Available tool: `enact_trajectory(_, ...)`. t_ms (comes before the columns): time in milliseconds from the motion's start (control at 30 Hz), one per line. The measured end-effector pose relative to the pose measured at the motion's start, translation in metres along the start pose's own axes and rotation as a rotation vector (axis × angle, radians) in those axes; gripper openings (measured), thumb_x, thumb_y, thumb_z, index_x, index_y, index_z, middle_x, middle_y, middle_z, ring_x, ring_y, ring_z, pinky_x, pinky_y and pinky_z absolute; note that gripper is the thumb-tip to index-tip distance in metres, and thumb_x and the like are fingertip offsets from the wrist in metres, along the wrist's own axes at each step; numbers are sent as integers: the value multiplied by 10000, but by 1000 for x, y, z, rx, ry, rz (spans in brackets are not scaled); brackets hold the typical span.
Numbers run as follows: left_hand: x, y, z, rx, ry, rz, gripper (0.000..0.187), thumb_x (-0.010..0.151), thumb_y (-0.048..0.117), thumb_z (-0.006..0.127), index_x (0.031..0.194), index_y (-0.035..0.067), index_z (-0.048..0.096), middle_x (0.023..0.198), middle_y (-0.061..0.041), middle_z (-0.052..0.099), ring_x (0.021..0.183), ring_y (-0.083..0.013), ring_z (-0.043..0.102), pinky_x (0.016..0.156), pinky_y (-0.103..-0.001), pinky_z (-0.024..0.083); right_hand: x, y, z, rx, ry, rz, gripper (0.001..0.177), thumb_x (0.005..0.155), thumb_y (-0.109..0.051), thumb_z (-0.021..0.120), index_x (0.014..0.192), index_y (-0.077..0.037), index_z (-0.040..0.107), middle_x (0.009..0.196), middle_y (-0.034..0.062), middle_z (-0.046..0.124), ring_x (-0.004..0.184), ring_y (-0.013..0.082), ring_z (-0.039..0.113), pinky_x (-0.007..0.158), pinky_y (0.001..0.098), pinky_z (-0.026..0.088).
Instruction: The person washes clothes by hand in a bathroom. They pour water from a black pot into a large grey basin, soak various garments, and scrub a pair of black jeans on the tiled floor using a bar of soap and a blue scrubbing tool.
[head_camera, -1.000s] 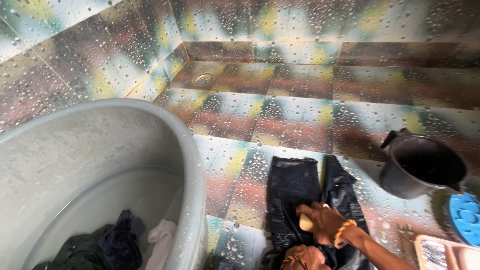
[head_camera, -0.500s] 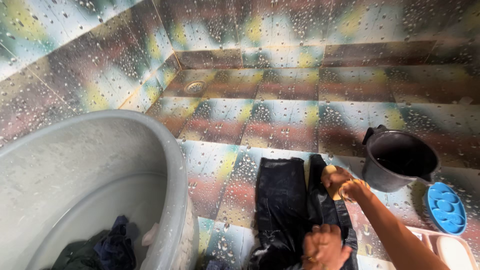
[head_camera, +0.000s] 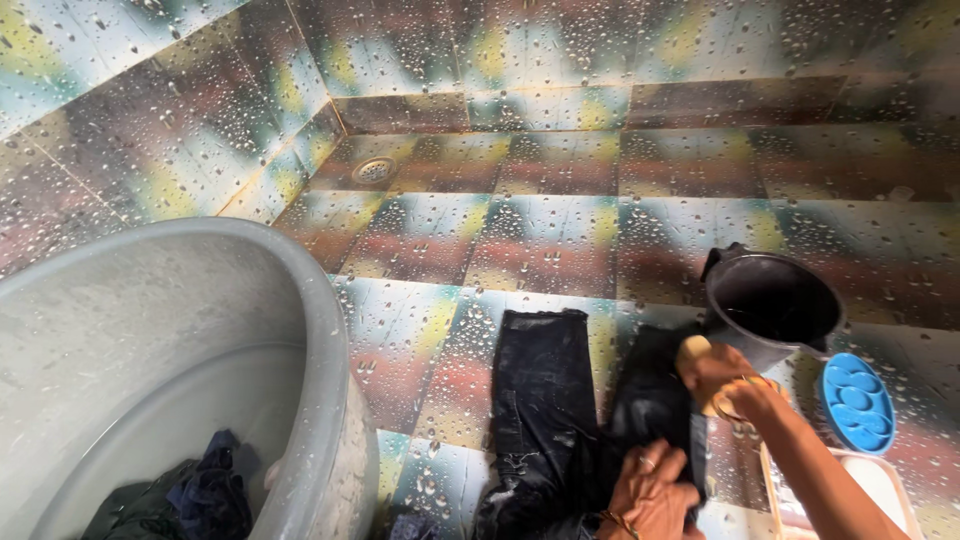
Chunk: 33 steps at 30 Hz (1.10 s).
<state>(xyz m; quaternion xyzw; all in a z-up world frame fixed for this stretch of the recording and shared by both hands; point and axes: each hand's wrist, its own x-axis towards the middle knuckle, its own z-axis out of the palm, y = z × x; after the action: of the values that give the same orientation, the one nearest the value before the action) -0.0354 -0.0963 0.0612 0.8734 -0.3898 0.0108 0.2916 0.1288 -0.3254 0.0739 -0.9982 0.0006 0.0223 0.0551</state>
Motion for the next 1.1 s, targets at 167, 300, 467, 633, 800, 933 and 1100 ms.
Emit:
enact_trajectory(167, 15, -13, 39, -127, -492, 24, 206, 878, 255, 598, 822, 99, 720, 873, -149, 730, 883, -310, 734, 813, -485, 572, -11, 8, 3, 528, 80, 251, 668, 679, -190, 833, 1296, -173, 579, 1143, 199, 641, 1138, 383, 587, 956, 426, 532)
enact_trajectory(300, 3, -4, 16, -235, -418, -70, 218, 901, 286, 600, 974, 100, 688, 819, -176, 709, 801, -342, 725, 806, -491, 564, -48, -53, -11, 208, 93, 68, 555, 841, -429, 670, 1332, -218, 523, 1384, 175, 500, 1195, 380, 562, 991, 497, 525)
enact_trajectory(467, -6, 2, 35, -98, -193, -238, 447, 1009, 335, 516, 1413, 166, 604, 1196, -262, 653, 1098, -409, 664, 896, -552, 544, -70, -73, -44, -211, -134, -248, 548, 953, -582, 465, 1447, -344, 474, 1463, 195, 410, 1270, 384, 483, 952, 584, 452)
enact_trajectory(633, -3, -18, 66, -35, -371, -216, 730, 897, 357, 587, 1594, 219, 425, 1669, -300, 216, 1444, -552, 314, 1057, -622, 426, -65, -65, -36, -105, 13, 206, 470, 941, -554, 536, 1351, -326, 499, 1311, 190, 523, 1218, 406, 563, 927, 546, 540)
enact_trajectory(800, -4, 4, 36, -45, -352, -263, 872, 859, 548, 670, 1611, 207, 390, 1659, -358, 169, 1479, -564, 228, 1136, -617, 318, -97, -83, -24, 175, -321, 216, 593, 805, -327, 707, 1364, -312, 510, 1311, 179, 594, 1207, 385, 620, 932, 479, 576)
enact_trajectory(933, -3, 27, -3, -45, -350, -350, 885, 791, 615, 736, 1541, 208, 502, 1700, -320, 171, 1546, -508, 201, 1206, -578, 262, -113, -47, -35, 611, -482, 175, 654, 672, -236, 766, 1303, -205, 595, 1170, 193, 764, 1085, 327, 716, 924, 408, 580)
enact_trajectory(1100, 6, 35, -24, -15, -332, -491, 967, 777, 573, 742, 1607, 242, 373, 1691, -306, 53, 1564, -461, 73, 1217, -546, 189, -148, 77, -64, 1291, -666, -431, 599, 773, -367, 774, 1268, -32, 732, 1209, 200, 747, 1148, 335, 648, 1016, 416, 489)
